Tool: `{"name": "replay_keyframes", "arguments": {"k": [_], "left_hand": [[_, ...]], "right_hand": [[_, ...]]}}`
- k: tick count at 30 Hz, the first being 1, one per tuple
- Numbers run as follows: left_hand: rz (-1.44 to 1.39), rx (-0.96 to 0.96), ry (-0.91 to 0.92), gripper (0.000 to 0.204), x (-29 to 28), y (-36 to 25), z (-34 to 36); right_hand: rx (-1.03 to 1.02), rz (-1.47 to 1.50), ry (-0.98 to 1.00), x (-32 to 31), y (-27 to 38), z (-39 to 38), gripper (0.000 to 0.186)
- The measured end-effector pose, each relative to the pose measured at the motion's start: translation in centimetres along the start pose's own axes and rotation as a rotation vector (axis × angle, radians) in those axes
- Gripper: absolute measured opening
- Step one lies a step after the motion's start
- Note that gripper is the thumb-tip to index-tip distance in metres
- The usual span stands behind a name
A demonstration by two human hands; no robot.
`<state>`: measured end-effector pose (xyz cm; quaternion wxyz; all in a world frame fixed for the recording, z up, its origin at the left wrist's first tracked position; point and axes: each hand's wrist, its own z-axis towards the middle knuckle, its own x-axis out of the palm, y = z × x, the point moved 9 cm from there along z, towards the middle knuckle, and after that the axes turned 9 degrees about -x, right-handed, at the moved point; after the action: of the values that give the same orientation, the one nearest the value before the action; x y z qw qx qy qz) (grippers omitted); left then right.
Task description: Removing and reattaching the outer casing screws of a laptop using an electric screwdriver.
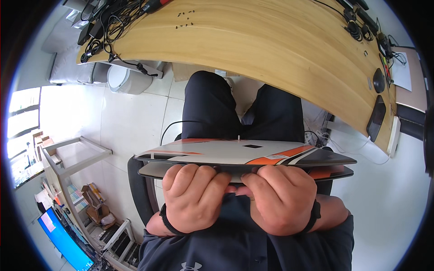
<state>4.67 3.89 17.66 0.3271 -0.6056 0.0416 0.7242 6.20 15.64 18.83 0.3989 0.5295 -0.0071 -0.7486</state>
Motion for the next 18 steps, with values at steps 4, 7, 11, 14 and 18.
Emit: {"name": "replay_keyframes", "arguments": {"k": [4,7,11,14,18], "left_hand": [[-0.001,0.000,-0.011,0.023,-0.1,0.0,-0.1],[0.002,0.015,-0.013,0.023,-0.2,0.0,-0.5],[-0.001,0.006,-0.020,0.022,-0.5,-0.2,0.0],[-0.028,-0.001,0.027,0.025,0.0,-1.7,0.5],[-0.067,0.078,0.054,0.030,0.8,-3.0,1.0]], "right_hand": [[-0.076,-0.033,0.016,0.1,0.0,-0.5,0.021],[-0.053,0.012,0.001,-0.7,-0.4,-1.1,0.026],[0.018,-0.073,-0.022,-2.4,-1.9,-2.6,0.029],[0.046,-0.088,-0.080,-2.7,-2.2,-2.8,0.028],[0.055,-0.043,-0.066,-2.8,-2.2,-2.7,0.024]]}}
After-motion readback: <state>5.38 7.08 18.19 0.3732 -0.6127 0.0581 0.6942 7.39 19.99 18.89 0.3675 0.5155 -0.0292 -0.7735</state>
